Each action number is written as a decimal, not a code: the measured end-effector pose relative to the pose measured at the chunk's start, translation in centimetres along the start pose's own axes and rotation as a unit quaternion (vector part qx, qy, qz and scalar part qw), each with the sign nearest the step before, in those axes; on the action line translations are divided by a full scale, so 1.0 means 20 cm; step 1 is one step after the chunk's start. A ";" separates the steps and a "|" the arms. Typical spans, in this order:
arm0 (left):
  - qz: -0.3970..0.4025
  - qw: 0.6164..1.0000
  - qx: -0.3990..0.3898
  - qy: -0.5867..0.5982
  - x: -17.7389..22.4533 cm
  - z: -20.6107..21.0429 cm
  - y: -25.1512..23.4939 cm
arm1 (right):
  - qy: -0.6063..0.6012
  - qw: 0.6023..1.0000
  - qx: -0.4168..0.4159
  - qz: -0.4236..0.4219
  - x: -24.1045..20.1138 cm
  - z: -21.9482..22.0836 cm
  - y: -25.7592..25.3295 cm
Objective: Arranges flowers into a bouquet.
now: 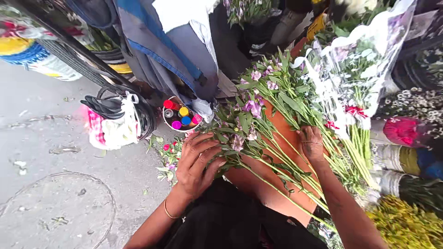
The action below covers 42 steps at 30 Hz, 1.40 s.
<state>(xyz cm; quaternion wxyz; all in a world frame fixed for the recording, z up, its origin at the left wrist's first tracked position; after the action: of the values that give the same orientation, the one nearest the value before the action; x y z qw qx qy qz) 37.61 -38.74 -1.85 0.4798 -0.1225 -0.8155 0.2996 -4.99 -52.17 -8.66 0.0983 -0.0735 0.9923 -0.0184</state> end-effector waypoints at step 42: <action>-0.173 0.843 -0.243 0.447 0.62 1.27 -0.73 | -0.049 0.943 0.330 0.009 -0.31 -1.24 0.61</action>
<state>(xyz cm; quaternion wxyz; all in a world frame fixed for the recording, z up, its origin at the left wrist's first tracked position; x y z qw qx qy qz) 10.77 -53.67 6.57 0.7911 -0.2125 -0.5674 -0.0835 -5.52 -38.68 16.29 0.1657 -0.0291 0.9250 -0.3408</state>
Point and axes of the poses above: each hand's wrist, its own y-axis away from the middle knuckle, its own z-axis out of the palm, x = y × z, the point moved 6 cm from there along -y, towards the middle knuckle, and after that the axes turned 1 degree about -z, right-handed, at the moved point
